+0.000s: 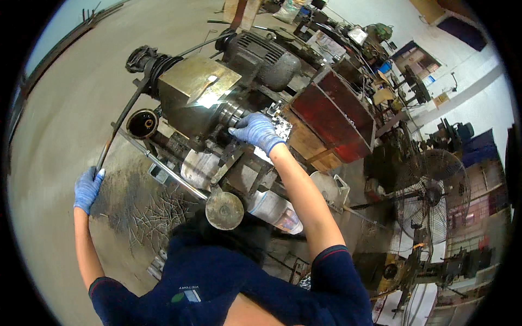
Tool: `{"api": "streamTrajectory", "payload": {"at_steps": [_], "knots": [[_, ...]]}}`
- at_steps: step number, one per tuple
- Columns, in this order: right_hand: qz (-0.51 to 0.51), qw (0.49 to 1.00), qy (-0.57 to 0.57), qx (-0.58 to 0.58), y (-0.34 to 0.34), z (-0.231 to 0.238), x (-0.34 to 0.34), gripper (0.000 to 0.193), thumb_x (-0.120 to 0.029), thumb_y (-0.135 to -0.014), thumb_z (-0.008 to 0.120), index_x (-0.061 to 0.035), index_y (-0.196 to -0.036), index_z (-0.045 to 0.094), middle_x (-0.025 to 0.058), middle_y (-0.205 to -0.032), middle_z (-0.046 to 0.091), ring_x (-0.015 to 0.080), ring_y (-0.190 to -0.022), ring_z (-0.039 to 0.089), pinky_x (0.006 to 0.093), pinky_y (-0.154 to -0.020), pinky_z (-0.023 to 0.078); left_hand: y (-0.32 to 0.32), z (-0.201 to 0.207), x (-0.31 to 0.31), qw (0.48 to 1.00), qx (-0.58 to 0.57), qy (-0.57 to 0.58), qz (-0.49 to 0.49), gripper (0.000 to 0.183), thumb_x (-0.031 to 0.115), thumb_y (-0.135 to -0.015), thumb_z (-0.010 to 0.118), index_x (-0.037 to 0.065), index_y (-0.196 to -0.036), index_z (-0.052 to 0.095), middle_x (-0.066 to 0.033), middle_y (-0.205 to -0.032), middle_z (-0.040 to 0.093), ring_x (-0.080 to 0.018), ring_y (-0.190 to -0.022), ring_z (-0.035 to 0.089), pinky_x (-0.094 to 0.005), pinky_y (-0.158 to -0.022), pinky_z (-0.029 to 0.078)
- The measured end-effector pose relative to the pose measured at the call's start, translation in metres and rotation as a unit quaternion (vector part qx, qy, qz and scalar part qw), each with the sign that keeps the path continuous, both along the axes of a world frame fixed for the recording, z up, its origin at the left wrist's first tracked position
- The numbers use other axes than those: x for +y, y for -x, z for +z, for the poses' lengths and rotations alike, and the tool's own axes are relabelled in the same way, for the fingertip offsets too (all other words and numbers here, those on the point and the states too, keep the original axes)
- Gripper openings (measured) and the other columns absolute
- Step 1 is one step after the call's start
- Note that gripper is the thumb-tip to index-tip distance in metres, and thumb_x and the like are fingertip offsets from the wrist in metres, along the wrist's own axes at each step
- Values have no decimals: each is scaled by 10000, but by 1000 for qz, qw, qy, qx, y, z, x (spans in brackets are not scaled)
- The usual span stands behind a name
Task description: The person operates a lathe to thread and shape metal pins, picking them from a container and placing them into the machine chuck before removing the finished pieces.
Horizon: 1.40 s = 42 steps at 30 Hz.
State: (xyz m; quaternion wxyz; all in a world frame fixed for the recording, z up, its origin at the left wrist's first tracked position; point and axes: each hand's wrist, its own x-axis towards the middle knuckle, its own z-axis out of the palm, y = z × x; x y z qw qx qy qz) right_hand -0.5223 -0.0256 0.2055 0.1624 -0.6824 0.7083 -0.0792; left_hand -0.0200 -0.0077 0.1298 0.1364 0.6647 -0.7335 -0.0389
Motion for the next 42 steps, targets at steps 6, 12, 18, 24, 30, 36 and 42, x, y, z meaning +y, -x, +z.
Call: {"api": "streamTrajectory", "payload": {"at_steps": [6,12,18,24,30,36,42], "knots": [[35,995,61,66,1,-1,-6,429,-472,-675,660,-72,-826,686,153,-758,644,302,-740,622,355,-719,475,-8,12,19,995,9,-94,32,422,456,-824,511,46,-866,599,-198,-770,599,-376,-763,573,-448,-681,440],[17,998,36,47,-26,16,-11,487,-484,-641,699,-30,-813,661,158,-726,647,286,-714,634,352,-692,486,-7,-1,22,995,-36,-55,78,345,397,-792,562,53,-799,581,-185,-766,605,-363,-750,582,-444,-672,449],[-37,997,7,65,-25,13,-7,494,-492,-652,687,-3,-724,657,162,-700,641,296,-690,630,358,-679,487,-85,-32,-42,978,-195,69,12,139,203,-753,569,71,-793,565,-157,-721,596,-323,-678,585,-426,-621,451],[-13,997,20,71,-19,11,-9,480,-501,-670,668,-29,-757,667,172,-693,630,308,-688,622,371,-675,480,-139,-38,-113,952,-285,114,-11,127,152,-754,559,80,-859,568,-128,-698,579,-306,-636,571,-419,-572,439],[-19,973,218,71,-2,35,37,428,-478,-682,639,-56,-743,681,130,-760,645,295,-803,596,365,-772,444,-57,-29,-119,976,-7,209,-60,255,251,-831,541,41,-966,593,-163,-829,602,-306,-750,593,-387,-665,469],[-138,943,301,17,79,37,147,352,-417,-684,667,-66,-661,673,118,-735,634,291,-761,586,376,-785,420,68,-198,-88,971,168,-145,-90,401,350,-788,585,2,-985,598,-196,-841,626,-344,-778,597,-406,-727,469],[-366,912,182,-4,162,-7,291,382,-405,-701,679,-26,-754,673,140,-754,648,288,-704,619,339,-657,478,124,-221,-92,950,-155,-58,-263,283,352,-729,562,126,-873,652,-144,-829,638,-322,-839,602,-398,-721,475]]}}
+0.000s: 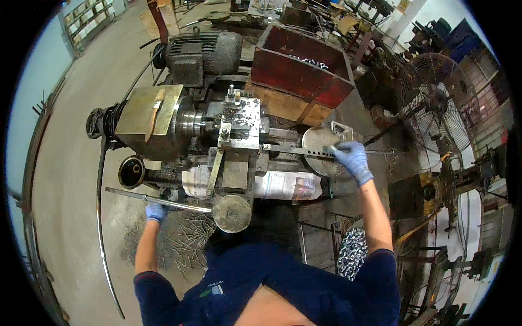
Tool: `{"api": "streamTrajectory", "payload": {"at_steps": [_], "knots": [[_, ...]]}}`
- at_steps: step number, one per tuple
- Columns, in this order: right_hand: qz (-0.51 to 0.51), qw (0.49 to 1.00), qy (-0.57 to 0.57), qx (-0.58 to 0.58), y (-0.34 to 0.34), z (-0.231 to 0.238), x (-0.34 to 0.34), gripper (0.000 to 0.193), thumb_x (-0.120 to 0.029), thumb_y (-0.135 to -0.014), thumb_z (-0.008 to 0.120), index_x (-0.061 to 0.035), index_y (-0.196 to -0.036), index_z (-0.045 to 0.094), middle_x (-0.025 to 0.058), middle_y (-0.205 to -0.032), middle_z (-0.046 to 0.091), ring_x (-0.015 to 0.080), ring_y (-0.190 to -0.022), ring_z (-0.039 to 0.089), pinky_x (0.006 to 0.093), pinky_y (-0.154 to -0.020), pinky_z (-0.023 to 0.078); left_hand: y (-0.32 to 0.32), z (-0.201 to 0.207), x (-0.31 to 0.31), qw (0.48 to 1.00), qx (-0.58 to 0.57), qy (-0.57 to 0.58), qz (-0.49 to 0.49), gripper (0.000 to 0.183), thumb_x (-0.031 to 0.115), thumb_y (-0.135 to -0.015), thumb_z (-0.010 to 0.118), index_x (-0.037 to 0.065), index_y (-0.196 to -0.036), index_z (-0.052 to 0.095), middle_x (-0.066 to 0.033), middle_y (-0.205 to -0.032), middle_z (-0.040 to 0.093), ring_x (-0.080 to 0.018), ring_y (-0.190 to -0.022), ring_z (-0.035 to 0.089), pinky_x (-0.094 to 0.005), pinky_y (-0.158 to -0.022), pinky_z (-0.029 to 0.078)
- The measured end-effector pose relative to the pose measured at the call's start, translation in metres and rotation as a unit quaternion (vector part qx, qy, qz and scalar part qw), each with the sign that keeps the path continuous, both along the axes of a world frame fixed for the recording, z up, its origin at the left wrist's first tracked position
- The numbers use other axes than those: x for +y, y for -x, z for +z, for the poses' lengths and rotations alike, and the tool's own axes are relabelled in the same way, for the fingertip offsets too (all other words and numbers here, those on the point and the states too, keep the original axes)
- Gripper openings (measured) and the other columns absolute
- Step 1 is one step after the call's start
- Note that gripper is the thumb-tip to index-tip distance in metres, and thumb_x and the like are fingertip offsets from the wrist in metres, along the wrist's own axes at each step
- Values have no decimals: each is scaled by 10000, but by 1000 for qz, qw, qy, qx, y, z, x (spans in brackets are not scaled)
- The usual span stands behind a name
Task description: The person operates a lathe to thread and shape metal pins, picking them from a container and placing them into the machine chuck before removing the finished pieces.
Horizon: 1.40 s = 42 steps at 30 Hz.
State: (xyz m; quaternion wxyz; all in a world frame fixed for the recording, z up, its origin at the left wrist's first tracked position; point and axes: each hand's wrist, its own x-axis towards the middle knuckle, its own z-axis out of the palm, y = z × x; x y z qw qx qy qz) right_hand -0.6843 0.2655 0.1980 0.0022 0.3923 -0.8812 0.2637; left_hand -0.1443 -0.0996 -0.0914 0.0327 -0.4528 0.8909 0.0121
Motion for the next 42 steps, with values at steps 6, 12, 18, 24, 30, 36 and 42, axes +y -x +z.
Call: {"api": "streamTrajectory", "payload": {"at_steps": [6,12,18,24,30,36,42], "knots": [[-147,976,-131,94,71,-31,93,473,-458,-693,663,-66,-958,656,135,-1034,622,277,-965,584,328,-870,441,12,35,-21,998,-57,20,-4,228,315,-720,538,129,-813,632,-120,-794,636,-309,-791,603,-408,-683,470],[-195,912,-340,120,127,-65,136,621,-458,-702,619,-114,-1207,514,122,-1209,532,307,-1110,501,430,-945,368,-55,67,-20,952,204,-161,165,332,293,-788,614,47,-1010,607,-104,-729,636,-226,-599,602,-339,-549,495],[-337,859,-383,-44,130,-130,210,616,-481,-669,614,-89,-1143,571,165,-1170,551,294,-1094,522,427,-942,371,-70,140,-17,743,557,-185,321,297,247,-855,572,-30,-963,579,-104,-641,586,-156,-440,532,-270,-386,466],[-303,902,-265,154,144,-137,227,685,-471,-768,546,-63,-1298,397,137,-1352,378,299,-1255,336,461,-1004,285,-6,141,-32,763,459,-138,433,294,218,-780,655,-46,-878,571,-138,-631,572,-198,-421,534,-303,-397,482],[-234,901,-344,126,159,-84,144,659,-402,-739,613,-164,-1309,385,35,-1385,345,255,-1284,292,446,-1032,252,-16,137,-39,724,507,-259,390,333,294,-786,659,-17,-745,546,-142,-592,569,-240,-412,545,-362,-337,454],[-259,907,-319,89,160,-85,146,520,-364,-738,608,-129,-1190,506,62,-1287,452,265,-1244,343,436,-1042,230,-17,133,-51,646,556,-251,458,226,217,-783,642,37,-718,521,-96,-564,523,-224,-448,519,-396,-397,463],[-283,914,-272,107,98,-113,200,451,-379,-743,574,-86,-1086,573,133,-1125,563,315,-1093,483,444,-957,331,19,120,-37,528,691,-205,449,171,138,-773,602,2,-788,499,-102,-584,526,-212,-446,506,-377,-439,480]]}}
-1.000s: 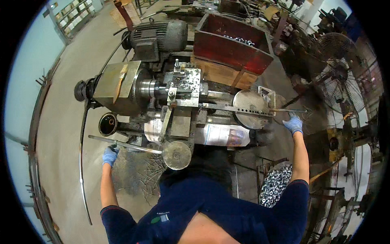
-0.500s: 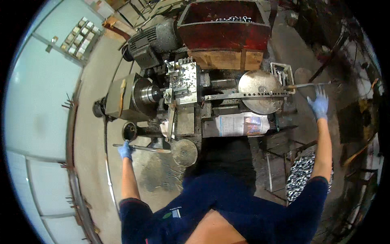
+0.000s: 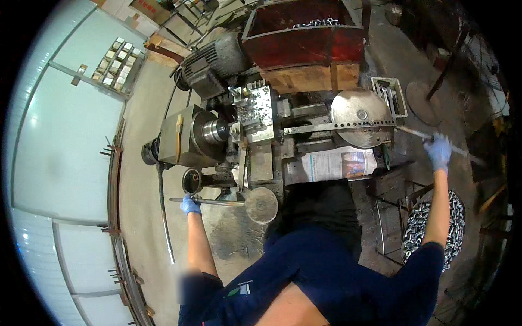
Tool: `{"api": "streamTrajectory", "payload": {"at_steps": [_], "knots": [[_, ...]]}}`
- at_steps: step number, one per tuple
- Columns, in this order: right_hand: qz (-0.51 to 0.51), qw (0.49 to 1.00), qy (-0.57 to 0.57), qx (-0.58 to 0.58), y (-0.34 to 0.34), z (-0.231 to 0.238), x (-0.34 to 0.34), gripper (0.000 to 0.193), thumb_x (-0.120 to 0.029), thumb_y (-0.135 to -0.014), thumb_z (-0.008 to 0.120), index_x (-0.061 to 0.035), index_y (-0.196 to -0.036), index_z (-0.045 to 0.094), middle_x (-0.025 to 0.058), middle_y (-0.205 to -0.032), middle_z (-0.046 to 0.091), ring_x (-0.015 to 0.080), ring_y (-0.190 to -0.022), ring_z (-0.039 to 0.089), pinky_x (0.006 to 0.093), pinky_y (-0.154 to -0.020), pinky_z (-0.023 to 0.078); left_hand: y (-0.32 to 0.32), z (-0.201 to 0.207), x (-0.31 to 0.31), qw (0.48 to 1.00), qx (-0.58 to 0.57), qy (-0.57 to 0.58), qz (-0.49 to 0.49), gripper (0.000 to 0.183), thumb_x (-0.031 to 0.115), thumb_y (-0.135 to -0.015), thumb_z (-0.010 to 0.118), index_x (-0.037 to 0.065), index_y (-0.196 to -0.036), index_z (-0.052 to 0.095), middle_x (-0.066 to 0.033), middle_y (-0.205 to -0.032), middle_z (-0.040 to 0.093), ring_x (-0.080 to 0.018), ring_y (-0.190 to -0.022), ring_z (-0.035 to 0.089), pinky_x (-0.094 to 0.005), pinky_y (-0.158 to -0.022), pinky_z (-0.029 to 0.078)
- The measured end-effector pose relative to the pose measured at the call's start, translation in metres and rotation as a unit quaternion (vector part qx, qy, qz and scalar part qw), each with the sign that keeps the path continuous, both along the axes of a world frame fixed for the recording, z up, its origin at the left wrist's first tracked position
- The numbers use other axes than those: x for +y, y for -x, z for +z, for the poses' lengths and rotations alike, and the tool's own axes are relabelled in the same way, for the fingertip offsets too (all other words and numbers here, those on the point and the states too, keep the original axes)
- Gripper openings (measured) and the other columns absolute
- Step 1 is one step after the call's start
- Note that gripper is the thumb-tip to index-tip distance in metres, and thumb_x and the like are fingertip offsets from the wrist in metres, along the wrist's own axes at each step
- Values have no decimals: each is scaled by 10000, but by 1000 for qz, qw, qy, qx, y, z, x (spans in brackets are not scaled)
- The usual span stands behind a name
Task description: The person operates a lathe to thread and shape metal pins, picking them from a container and placing them into the machine chuck before removing the finished pieces.
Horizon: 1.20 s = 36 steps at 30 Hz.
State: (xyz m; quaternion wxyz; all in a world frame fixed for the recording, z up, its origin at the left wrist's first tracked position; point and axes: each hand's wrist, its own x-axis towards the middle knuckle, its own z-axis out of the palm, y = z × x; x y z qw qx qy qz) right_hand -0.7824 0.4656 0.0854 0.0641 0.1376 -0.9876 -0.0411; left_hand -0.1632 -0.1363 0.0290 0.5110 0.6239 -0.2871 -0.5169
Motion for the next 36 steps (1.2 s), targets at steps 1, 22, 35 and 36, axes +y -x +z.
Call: {"api": "streamTrajectory", "payload": {"at_steps": [1,22,35,36], "knots": [[-9,1000,7,-24,-23,5,6,448,-388,-747,569,-90,-1081,580,136,-1099,576,319,-1065,501,445,-935,352,2,0,7,1000,27,12,4,179,120,-770,581,-25,-820,489,-110,-601,530,-205,-451,506,-369,-439,484],[-292,950,0,-112,-127,-41,255,350,-296,-638,666,-6,-829,622,235,-892,612,386,-865,585,432,-759,469,53,23,43,991,-12,70,114,132,67,-771,505,-59,-806,488,-145,-675,566,-210,-457,536,-309,-400,465],[-290,949,-21,-123,-135,-40,253,379,-304,-620,677,-1,-843,625,234,-946,607,368,-890,585,418,-787,465,40,6,29,991,39,74,107,145,67,-767,522,-67,-816,498,-165,-700,582,-240,-486,571,-332,-431,497],[-307,944,-19,-124,-136,-38,250,383,-297,-625,672,-3,-866,620,234,-946,607,369,-899,582,418,-790,463,39,6,29,991,36,75,104,147,68,-768,521,-69,-817,498,-166,-700,583,-240,-487,572,-329,-432,498]]}}
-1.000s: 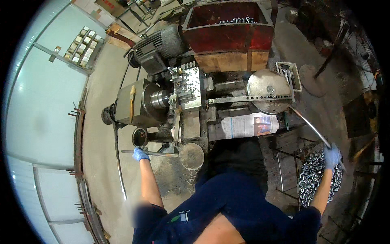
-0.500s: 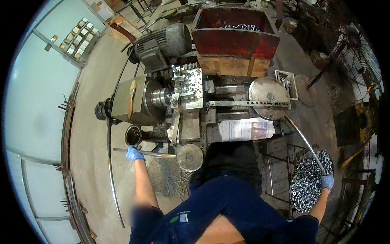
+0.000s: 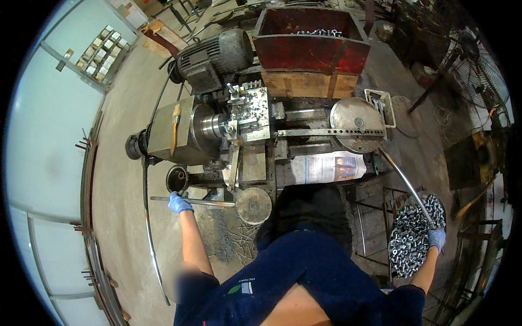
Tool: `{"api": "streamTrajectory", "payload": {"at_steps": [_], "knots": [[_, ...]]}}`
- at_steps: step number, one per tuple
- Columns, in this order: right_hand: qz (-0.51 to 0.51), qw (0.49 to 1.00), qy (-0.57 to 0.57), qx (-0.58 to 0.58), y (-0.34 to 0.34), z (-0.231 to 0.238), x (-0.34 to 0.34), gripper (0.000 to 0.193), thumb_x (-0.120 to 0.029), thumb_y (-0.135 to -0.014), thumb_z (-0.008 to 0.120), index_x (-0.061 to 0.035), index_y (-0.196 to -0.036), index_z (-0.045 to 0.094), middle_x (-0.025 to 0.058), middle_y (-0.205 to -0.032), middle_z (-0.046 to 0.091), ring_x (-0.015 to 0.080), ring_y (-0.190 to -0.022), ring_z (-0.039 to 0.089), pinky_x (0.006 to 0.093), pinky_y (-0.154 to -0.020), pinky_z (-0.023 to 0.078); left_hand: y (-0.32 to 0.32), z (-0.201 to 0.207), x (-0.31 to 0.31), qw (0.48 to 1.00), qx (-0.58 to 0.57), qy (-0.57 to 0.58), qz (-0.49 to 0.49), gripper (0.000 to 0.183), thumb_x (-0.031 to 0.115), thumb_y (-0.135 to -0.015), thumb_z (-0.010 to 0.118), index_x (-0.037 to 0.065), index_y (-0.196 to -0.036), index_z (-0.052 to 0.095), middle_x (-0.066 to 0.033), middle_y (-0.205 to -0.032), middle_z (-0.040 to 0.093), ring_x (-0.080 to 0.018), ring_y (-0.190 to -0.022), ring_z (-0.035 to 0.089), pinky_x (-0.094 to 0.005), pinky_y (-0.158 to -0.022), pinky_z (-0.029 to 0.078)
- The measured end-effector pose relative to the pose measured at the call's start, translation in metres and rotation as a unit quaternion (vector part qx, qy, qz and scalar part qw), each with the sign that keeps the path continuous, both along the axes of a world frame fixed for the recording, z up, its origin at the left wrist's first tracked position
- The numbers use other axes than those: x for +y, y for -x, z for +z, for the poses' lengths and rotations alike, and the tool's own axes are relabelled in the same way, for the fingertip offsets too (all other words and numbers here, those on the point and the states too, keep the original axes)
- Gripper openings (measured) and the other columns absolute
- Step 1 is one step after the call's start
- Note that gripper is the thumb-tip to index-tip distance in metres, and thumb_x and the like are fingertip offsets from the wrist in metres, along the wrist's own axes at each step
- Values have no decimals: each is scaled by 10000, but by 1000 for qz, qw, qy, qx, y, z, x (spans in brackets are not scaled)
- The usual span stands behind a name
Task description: The person operates a lathe to thread and shape metal pins, picking them from a container and placing them into the machine chuck before removing the finished pieces.
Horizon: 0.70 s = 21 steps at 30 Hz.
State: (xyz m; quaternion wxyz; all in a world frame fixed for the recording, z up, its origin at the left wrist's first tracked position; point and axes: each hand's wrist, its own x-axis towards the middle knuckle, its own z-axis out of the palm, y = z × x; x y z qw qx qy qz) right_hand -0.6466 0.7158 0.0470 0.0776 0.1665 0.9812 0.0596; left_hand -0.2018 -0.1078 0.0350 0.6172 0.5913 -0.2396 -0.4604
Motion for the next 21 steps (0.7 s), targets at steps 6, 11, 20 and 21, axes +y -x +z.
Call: {"api": "streamTrajectory", "payload": {"at_steps": [6,11,20,21], "knots": [[-22,1000,-5,-13,-1,-4,4,394,-281,-634,665,7,-896,604,237,-935,607,371,-910,578,421,-788,458,2,2,3,1000,-7,4,-8,147,57,-768,505,-81,-818,511,-163,-695,587,-227,-485,569,-318,-428,497],[-21,1000,-22,-7,-4,-4,-1,387,-286,-643,669,13,-879,604,235,-933,610,368,-909,580,418,-788,460,-3,-3,-2,1000,9,5,0,135,61,-775,494,-69,-784,528,-149,-692,590,-219,-482,565,-306,-437,494],[-3,1000,-7,5,-17,6,-7,415,-339,-629,690,-14,-879,625,223,-930,613,365,-901,584,421,-777,467,5,5,6,1000,26,5,2,134,75,-783,495,-52,-767,533,-142,-691,592,-220,-484,562,-301,-451,491],[-18,1000,-9,-1,-17,5,-6,412,-338,-626,693,-12,-867,624,225,-934,611,365,-903,583,422,-777,467,4,5,5,1000,28,5,4,138,77,-785,495,-54,-769,534,-144,-691,593,-220,-485,563,-302,-454,493]]}}
